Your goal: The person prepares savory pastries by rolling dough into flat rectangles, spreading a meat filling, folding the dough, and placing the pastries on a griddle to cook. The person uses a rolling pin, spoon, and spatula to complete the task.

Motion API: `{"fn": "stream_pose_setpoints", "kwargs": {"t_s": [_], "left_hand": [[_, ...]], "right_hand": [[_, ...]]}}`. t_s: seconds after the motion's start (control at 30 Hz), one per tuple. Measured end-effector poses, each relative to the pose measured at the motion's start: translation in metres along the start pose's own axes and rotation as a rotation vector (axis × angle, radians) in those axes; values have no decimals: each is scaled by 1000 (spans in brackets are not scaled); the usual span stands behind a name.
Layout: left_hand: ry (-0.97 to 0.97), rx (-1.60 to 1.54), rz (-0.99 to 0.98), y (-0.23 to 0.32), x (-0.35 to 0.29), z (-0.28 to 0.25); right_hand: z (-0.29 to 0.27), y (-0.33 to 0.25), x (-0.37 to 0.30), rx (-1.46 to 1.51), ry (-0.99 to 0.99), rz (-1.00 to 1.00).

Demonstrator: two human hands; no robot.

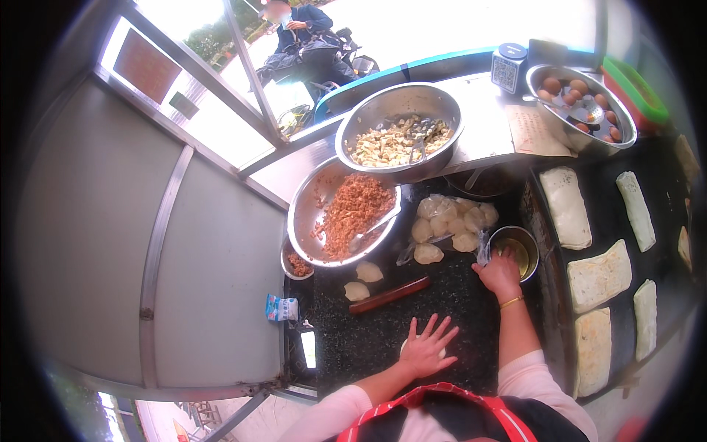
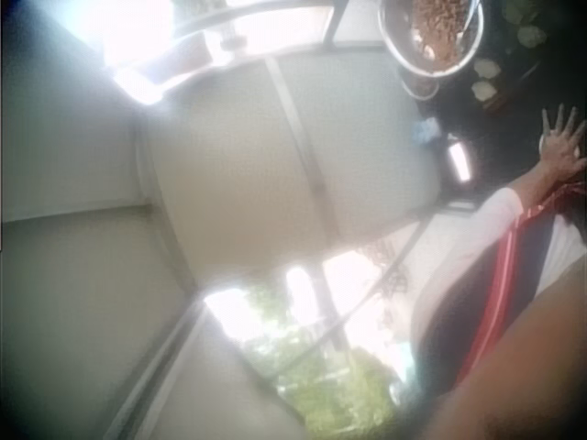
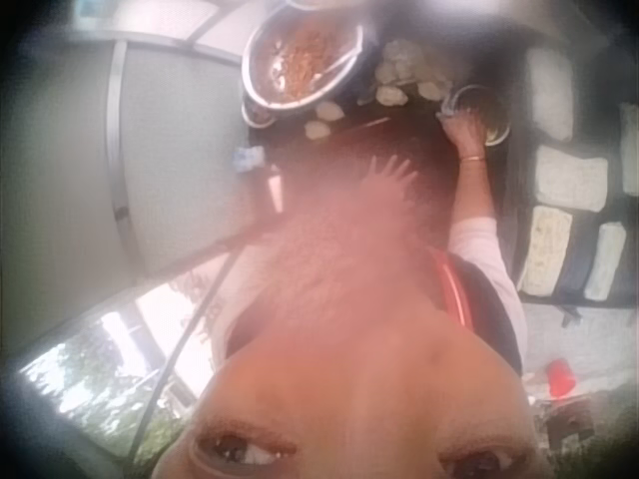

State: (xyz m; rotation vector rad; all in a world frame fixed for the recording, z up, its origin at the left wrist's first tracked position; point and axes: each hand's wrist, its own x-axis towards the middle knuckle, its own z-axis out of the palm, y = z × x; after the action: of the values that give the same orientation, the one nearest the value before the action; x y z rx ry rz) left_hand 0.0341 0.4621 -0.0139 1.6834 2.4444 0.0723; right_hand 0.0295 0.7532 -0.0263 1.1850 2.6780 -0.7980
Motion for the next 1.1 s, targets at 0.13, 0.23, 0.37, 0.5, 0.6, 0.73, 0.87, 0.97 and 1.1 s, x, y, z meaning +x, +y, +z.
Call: {"fn": "stream_pose_setpoints", "kwargs": {"t_s": [0.13, 0.23, 0.37, 0.5, 0.6, 0.73, 0.87, 0.97, 1.1], "left_hand": [[-3, -5, -4, 0, -4, 0], [5, -5, -3, 0, -7, 0], [-57, -7, 37, 2, -1, -7], [-114, 95, -38, -3, -22, -6], [-73, -28, 25, -26, 1, 24], [221, -687, -632, -32, 4, 11], [86, -521, -730, -59, -33, 37], [-27, -783, -677, -41, -18, 13], [78, -1258, -857, -20, -85, -48]], "right_hand": [[5, -2, -2, -1, 12, -8], [8, -2, -4, -2, 12, -11], [11, 16, 4, -12, 41, -39], [31, -20, 16, 37, 86, -75], [21, 2, 32, 228, 0, -4], [11, 47, 38, 77, 31, 41], [-5, 28, 22, 169, 44, -42], [9, 59, 24, 349, 359, -41], [-18, -7, -88, 644, 380, -263]]}}
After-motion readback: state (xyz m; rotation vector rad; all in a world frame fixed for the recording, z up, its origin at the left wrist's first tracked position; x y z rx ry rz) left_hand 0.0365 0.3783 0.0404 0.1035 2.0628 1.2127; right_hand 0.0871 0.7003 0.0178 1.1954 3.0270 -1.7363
